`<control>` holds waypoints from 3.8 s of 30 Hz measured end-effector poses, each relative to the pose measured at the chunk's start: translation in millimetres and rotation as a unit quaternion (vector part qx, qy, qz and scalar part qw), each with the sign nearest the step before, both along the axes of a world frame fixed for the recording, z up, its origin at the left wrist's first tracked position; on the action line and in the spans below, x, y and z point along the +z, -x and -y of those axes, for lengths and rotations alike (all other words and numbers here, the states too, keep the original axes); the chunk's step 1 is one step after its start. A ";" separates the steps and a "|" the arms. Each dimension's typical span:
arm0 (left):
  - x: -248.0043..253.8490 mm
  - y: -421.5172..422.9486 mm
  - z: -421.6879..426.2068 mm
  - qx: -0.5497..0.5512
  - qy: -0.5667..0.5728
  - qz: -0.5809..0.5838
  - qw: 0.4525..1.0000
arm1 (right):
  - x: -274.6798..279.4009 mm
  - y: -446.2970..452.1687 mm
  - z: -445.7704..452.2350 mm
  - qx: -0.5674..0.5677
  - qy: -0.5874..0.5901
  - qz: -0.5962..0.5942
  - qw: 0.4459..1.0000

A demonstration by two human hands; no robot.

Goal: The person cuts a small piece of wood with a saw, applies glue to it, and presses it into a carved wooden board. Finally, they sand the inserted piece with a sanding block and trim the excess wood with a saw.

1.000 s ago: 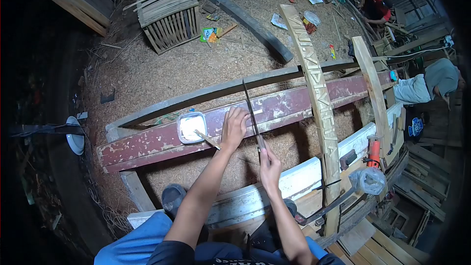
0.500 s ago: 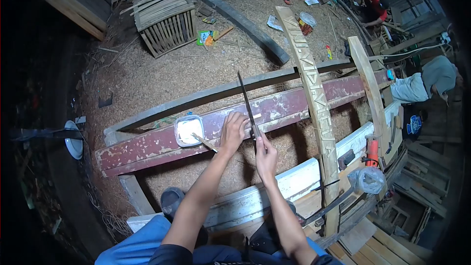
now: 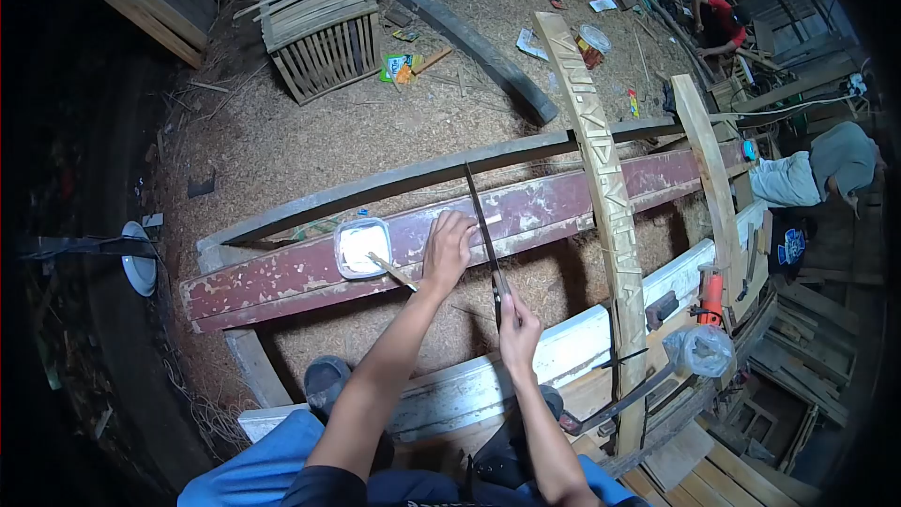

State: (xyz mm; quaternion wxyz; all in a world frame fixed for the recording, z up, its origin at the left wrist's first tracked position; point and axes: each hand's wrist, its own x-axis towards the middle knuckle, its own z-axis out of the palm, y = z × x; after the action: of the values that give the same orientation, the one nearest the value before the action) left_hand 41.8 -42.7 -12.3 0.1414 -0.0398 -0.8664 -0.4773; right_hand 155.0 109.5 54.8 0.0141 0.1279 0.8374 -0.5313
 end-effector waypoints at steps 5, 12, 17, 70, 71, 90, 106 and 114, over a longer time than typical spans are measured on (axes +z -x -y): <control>6.7 3.4 -0.7 0.023 -0.016 -0.003 1.000 | 9.3 19.3 8.9 0.002 0.020 0.028 0.999; 3.6 5.7 0.2 0.020 -0.015 -0.015 1.000 | 8.7 -10.6 -9.3 -0.013 0.003 0.064 0.998; 1.4 2.7 -0.6 0.017 0.000 -0.006 1.000 | 15.2 -26.7 -23.3 -0.022 0.031 0.029 0.999; 384.5 -47.2 40.4 -0.119 0.342 -0.259 0.895 | 253.0 88.2 14.3 0.136 -0.082 -0.493 0.855; 389.7 -52.9 37.5 -0.106 0.366 -0.268 0.885 | 253.6 85.2 15.4 0.118 -0.089 -0.505 0.850; 415.3 -66.8 38.4 -0.173 0.362 -0.282 0.871 | 303.1 49.4 -6.0 0.159 -0.099 -0.431 0.883; 386.8 -101.4 56.6 -0.022 0.364 -0.241 0.900 | 264.9 52.3 53.2 0.078 -0.111 -0.524 0.841; 419.7 -94.9 57.0 -0.037 0.277 -0.262 0.924 | 300.5 46.0 63.9 0.022 -0.017 -0.538 0.843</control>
State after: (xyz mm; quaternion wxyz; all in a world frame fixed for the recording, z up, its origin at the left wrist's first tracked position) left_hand 136.6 -99.7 407.4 0.3287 -0.2328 -0.8940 -0.1962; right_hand 109.0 45.7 355.2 -0.4284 -0.1963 0.7251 -0.5021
